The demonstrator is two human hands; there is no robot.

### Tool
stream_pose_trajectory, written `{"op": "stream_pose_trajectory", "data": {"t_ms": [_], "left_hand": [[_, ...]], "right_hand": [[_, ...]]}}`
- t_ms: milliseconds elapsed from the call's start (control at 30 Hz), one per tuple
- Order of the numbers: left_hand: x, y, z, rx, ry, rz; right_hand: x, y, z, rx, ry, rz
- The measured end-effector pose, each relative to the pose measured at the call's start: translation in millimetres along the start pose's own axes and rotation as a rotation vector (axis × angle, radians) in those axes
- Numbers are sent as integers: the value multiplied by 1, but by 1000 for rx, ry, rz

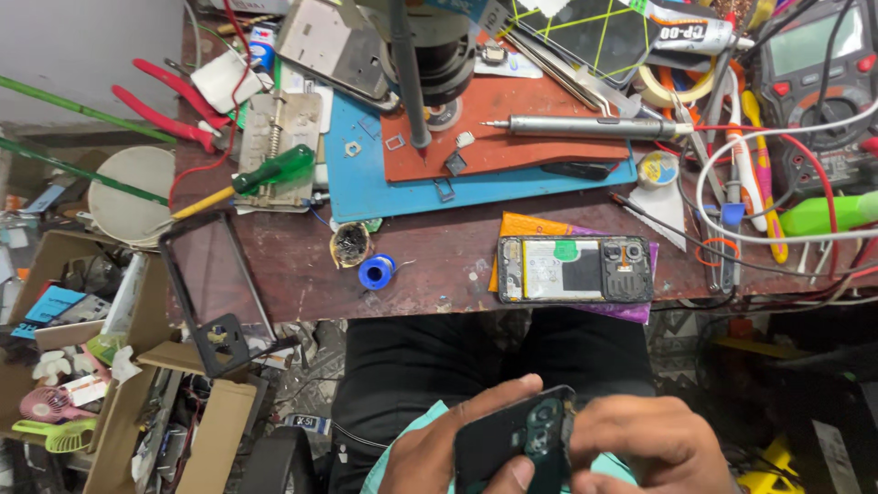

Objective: The person uses a hot air gun to heat and remove components from a disassembled mobile phone on a cluttered workbench. They then handle a phone back cover, applying a liquid from a small bottle to its surface.

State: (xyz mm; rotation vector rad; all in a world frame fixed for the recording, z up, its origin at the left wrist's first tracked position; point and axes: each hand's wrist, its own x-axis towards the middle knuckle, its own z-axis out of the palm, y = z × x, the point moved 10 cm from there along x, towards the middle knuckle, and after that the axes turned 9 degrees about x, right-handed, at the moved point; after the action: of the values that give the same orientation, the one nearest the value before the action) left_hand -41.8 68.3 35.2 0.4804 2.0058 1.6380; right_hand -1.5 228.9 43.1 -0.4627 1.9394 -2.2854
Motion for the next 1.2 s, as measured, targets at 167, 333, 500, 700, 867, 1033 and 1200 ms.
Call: {"op": "stream_pose_trajectory", "data": {"t_ms": [167,333,500,700,867,1033,1200], "left_hand": [[-1,3,-4,-8,82,-5],[1,8,-4,-24,102,34],[1,-1,-3,-69,106,-50],[3,2,-2,-49,96,-12],[4,2,-1,-17,111,6],[5,5,-2,5,107,44],[9,-3,-1,-66,80,-39]], "right_hand": [[-9,12,-18,-6,210,106],[-21,42,-20,219,236,320],[-24,53,-21,222,248,325],[-27,65,-21,365,285,367],[-28,71,-22,364,305,352],[-32,76,-25,357,360,363],[-33,73,-25,274,400,405]]}}
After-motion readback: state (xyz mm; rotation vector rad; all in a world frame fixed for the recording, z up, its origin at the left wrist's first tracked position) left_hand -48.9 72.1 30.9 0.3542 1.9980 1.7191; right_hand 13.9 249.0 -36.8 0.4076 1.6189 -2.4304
